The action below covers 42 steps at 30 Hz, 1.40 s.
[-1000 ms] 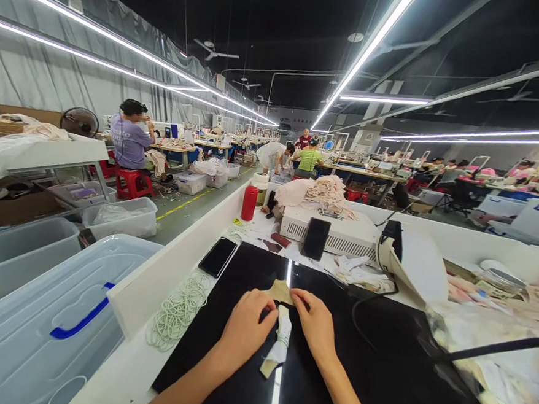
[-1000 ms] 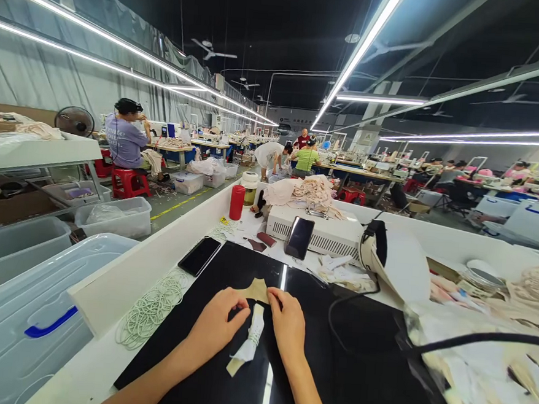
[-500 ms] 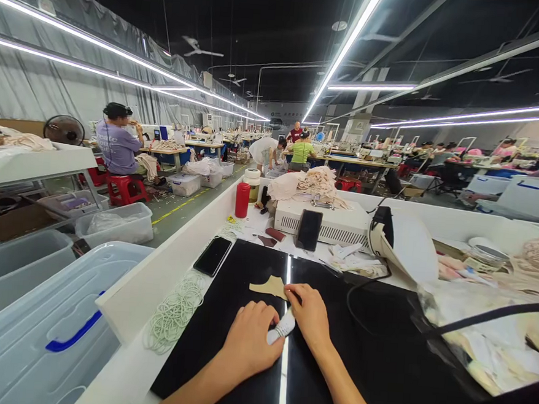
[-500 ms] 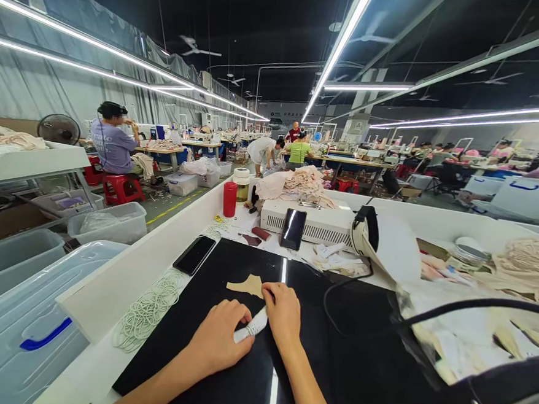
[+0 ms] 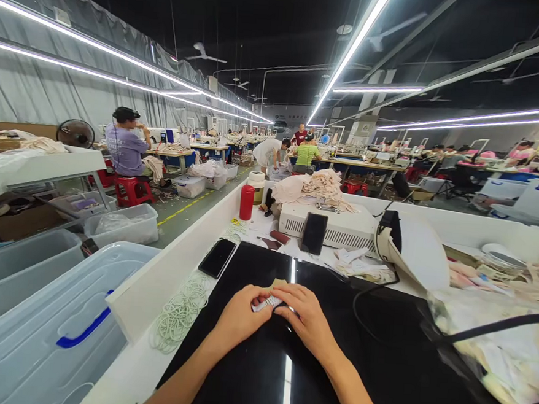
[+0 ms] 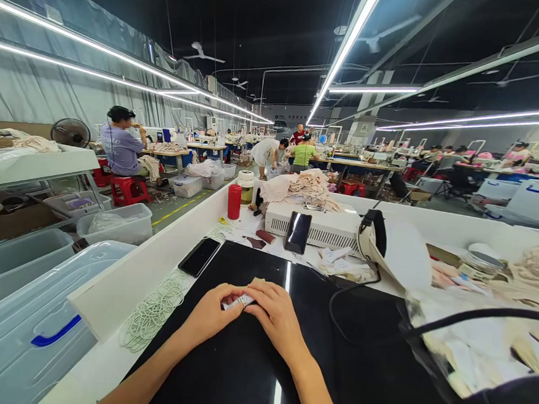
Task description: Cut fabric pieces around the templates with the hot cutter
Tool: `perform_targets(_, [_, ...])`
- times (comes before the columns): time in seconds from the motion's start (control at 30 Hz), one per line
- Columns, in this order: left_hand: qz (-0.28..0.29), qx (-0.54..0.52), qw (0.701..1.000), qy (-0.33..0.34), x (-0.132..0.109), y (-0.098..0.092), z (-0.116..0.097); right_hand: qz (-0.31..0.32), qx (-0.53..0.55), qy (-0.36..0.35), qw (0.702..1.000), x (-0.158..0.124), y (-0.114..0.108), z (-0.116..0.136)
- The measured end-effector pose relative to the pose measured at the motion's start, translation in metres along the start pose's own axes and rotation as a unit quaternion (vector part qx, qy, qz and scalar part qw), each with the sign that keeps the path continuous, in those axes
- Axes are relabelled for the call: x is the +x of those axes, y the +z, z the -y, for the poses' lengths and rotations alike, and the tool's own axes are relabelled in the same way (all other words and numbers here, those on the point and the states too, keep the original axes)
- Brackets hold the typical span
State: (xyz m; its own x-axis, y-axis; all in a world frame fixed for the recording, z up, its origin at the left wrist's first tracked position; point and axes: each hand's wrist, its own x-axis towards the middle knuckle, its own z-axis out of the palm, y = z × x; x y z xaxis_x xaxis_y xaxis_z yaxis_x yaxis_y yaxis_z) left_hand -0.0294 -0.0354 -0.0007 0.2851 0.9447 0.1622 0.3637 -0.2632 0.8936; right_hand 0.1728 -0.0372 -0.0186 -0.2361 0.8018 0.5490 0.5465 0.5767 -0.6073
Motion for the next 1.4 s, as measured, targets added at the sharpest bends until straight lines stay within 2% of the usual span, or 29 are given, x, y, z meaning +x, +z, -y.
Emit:
perform_targets(0.1, [-0.017,-0.086,0.996,-0.02,0.005,-0.004,0.001,0.001,0.03,0.029,0.999,-0.001,0.003,0.003])
perform_targets(0.23, [-0.028,-0.237,0.969,-0.06,0.008,-0.002,0.003,-0.064,0.079,0.118,0.988,-0.003,0.013,0.01])
perform_targets(0.33, [0.002,-0.313,0.946,-0.08,0.006,0.004,0.003,-0.087,0.124,0.172,0.973,-0.003,0.02,0.019])
perform_targets(0.43, [0.054,-0.347,0.933,-0.079,0.001,0.013,0.001,-0.084,0.16,0.187,0.966,-0.002,0.027,0.027])
perform_targets(0.5, [0.07,-0.369,0.924,-0.075,-0.002,0.018,-0.002,-0.073,0.174,0.179,0.966,-0.002,0.031,0.031])
perform_targets(0.63, [0.05,-0.408,0.908,-0.079,-0.004,0.02,-0.005,-0.051,0.17,0.152,0.972,-0.004,0.032,0.032])
perform_targets(0.77, [0.039,-0.423,0.901,-0.087,0.0,0.017,-0.002,-0.099,0.117,0.134,0.979,-0.007,0.025,0.025])
perform_targets(0.87, [0.065,-0.422,0.898,-0.106,0.0,0.017,0.0,-0.136,0.073,0.094,0.983,-0.009,0.023,0.02])
perform_targets(1.03, [0.107,-0.417,0.894,-0.126,-0.004,0.019,-0.006,-0.136,0.014,0.019,0.99,-0.014,0.029,0.013])
perform_targets(1.23, [0.106,-0.405,0.894,-0.16,-0.004,0.015,-0.011,-0.145,-0.038,-0.064,0.987,-0.012,0.032,0.013])
perform_targets(1.4, [0.108,-0.39,0.898,-0.174,-0.004,0.011,-0.01,-0.152,-0.109,-0.086,0.979,-0.008,0.035,0.027])
